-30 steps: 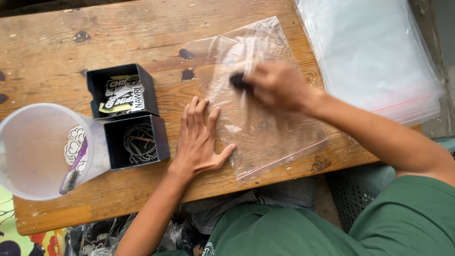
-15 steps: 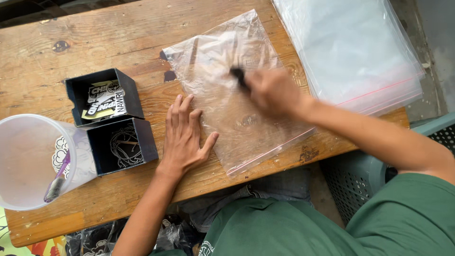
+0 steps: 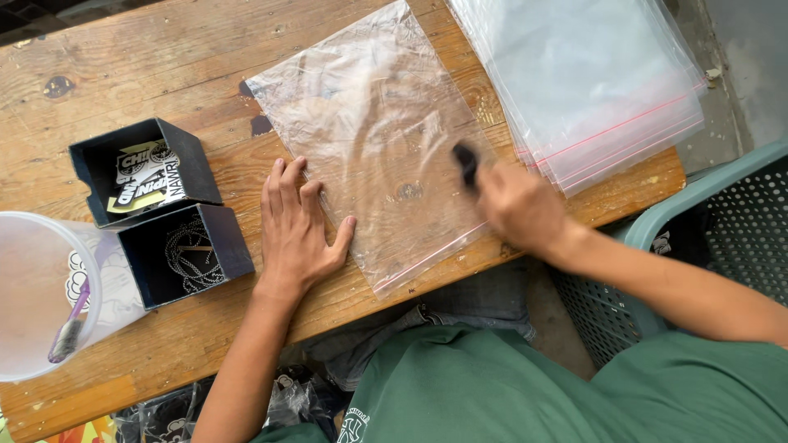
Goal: The person wipes a clear plastic bag with a black cloth, then places a small black pouch with a cartoon bear design into the bag. They add a small rectangular tag to the pouch inside the bag and seal the plastic bag.
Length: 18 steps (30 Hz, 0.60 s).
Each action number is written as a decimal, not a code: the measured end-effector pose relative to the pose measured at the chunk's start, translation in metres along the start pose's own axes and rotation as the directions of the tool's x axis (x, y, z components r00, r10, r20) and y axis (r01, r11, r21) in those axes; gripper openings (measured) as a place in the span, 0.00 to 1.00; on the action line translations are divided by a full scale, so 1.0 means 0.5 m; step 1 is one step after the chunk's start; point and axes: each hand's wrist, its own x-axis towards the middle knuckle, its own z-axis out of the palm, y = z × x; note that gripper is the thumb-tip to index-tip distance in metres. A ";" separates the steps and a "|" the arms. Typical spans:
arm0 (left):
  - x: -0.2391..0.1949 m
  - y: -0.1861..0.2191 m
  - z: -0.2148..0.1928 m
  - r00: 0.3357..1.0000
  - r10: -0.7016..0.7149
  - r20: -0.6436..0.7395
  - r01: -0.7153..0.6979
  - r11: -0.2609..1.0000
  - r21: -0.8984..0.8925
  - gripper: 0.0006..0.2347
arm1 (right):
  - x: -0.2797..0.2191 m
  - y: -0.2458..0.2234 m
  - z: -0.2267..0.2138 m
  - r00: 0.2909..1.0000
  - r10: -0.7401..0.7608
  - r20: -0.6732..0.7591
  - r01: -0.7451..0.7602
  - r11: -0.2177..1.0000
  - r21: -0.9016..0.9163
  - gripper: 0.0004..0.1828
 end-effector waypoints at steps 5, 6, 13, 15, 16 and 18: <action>0.003 0.003 -0.004 1.000 -0.019 -0.012 0.019 0.999 -0.039 0.24 | 0.032 -0.130 -0.041 0.964 -0.257 -0.074 0.261 0.843 0.470 0.15; 0.004 0.000 -0.005 1.000 -0.012 -0.022 0.010 0.998 -0.069 0.23 | 0.051 -0.135 -0.049 0.953 -0.290 -0.084 0.285 0.775 0.564 0.14; 0.001 -0.014 -0.016 0.994 -0.033 -0.104 0.013 0.981 -0.192 0.10 | 0.206 -0.164 0.031 0.962 -0.225 -0.157 0.273 0.848 0.455 0.16; 0.002 -0.018 -0.009 0.993 -0.021 -0.114 0.000 0.984 -0.177 0.11 | 0.197 -0.226 0.053 0.890 -0.390 -0.237 0.456 0.780 0.429 0.09; 0.002 -0.015 -0.012 0.993 -0.030 -0.116 0.009 0.985 -0.174 0.11 | 0.193 -0.229 0.023 0.886 -0.398 -0.240 0.464 0.773 0.431 0.09; 0.003 -0.010 -0.016 0.994 -0.030 -0.103 0.012 0.985 -0.172 0.16 | 0.181 -0.235 -0.036 0.821 -0.563 -0.097 0.446 0.524 0.726 0.12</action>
